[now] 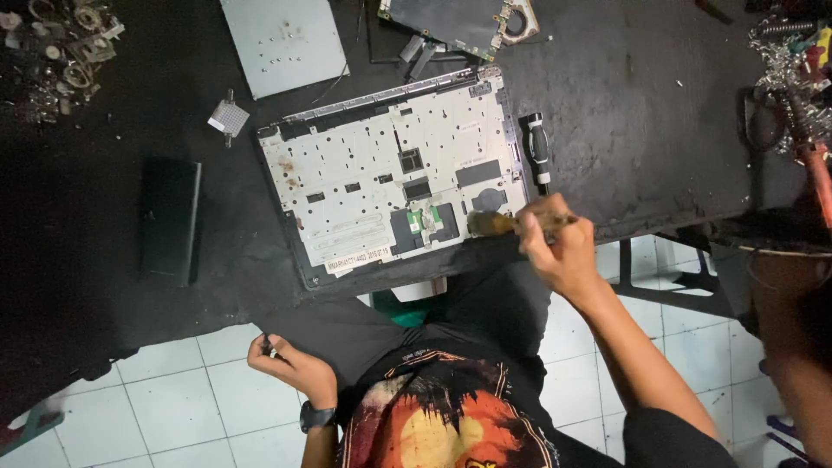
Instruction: The person cleans the interior of a disassembled electronic device using a brush and a spray can. They brush dust from the metal chassis and circuit board, then spray a component and wipe it with a cloth. The person also cleans a small fan with the brush.
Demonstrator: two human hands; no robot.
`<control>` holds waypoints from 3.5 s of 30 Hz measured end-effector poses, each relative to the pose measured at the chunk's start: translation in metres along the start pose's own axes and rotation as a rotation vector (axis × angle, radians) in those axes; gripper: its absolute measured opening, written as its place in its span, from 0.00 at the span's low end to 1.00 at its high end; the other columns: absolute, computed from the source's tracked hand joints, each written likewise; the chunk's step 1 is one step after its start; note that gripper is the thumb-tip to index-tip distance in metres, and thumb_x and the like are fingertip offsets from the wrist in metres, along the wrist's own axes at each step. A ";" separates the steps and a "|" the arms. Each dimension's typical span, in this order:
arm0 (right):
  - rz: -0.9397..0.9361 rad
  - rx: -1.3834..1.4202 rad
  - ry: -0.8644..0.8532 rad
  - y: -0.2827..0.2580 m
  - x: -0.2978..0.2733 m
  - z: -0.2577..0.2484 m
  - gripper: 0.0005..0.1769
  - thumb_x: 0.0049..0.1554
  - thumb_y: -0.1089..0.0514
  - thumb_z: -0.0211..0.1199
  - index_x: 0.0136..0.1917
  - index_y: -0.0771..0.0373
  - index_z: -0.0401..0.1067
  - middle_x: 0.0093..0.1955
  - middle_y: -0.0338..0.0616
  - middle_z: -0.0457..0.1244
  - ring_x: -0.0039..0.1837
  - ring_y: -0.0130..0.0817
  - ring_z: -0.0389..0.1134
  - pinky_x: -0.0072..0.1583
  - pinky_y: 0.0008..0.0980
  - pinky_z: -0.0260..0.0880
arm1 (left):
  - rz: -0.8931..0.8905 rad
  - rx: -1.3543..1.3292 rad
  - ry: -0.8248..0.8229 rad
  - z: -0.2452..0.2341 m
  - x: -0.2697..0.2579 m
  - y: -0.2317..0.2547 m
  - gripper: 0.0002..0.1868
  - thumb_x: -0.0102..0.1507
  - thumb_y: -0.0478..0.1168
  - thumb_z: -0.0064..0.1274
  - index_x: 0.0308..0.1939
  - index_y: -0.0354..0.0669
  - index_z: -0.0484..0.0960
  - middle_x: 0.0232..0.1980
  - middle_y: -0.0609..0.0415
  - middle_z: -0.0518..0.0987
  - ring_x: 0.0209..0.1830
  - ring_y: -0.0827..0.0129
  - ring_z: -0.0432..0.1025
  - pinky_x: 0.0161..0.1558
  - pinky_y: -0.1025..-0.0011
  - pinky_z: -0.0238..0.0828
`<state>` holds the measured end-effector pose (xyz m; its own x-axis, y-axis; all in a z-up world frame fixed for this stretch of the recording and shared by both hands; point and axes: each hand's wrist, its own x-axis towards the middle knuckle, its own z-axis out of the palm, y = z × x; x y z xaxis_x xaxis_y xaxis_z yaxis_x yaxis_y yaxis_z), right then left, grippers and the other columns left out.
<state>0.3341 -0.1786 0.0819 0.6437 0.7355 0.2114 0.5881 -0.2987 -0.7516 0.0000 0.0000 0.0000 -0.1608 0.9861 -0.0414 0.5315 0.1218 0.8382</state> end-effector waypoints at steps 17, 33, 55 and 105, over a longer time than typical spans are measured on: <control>-0.039 -0.428 0.072 0.035 0.059 -0.027 0.01 0.64 0.65 0.52 0.49 0.62 0.62 0.31 0.39 0.57 0.30 0.36 0.55 0.36 0.40 0.55 | 0.032 -0.022 -0.004 -0.001 0.001 -0.007 0.13 0.76 0.44 0.34 0.54 0.36 0.63 0.54 0.48 0.63 0.50 0.59 0.59 0.55 0.61 0.57; -0.257 -0.229 0.080 0.026 0.166 0.034 0.09 0.70 0.71 0.48 0.48 0.66 0.64 0.33 0.39 0.58 0.28 0.23 0.53 0.27 0.23 0.51 | 0.094 0.011 -0.011 -0.003 0.002 -0.014 0.14 0.78 0.44 0.35 0.55 0.34 0.64 0.54 0.45 0.63 0.51 0.55 0.59 0.56 0.58 0.57; -0.344 -0.034 -0.168 -0.076 0.206 0.135 0.05 0.71 0.60 0.48 0.52 0.62 0.62 0.32 0.40 0.61 0.26 0.31 0.57 0.31 0.32 0.54 | 0.063 -0.020 0.003 -0.006 0.005 -0.015 0.14 0.76 0.45 0.37 0.55 0.37 0.67 0.52 0.47 0.64 0.48 0.57 0.60 0.54 0.60 0.58; -0.135 -0.388 0.164 0.040 0.141 -0.010 0.03 0.64 0.68 0.51 0.50 0.64 0.64 0.30 0.40 0.53 0.30 0.34 0.50 0.35 0.39 0.51 | 0.014 0.008 -0.015 -0.002 0.001 -0.012 0.12 0.77 0.43 0.34 0.55 0.35 0.63 0.54 0.45 0.62 0.49 0.55 0.58 0.54 0.58 0.55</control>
<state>0.4537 -0.0931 0.0881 0.5991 0.6870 0.4113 0.7925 -0.4357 -0.4267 -0.0083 -0.0007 -0.0091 -0.1403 0.9894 -0.0380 0.5406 0.1087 0.8342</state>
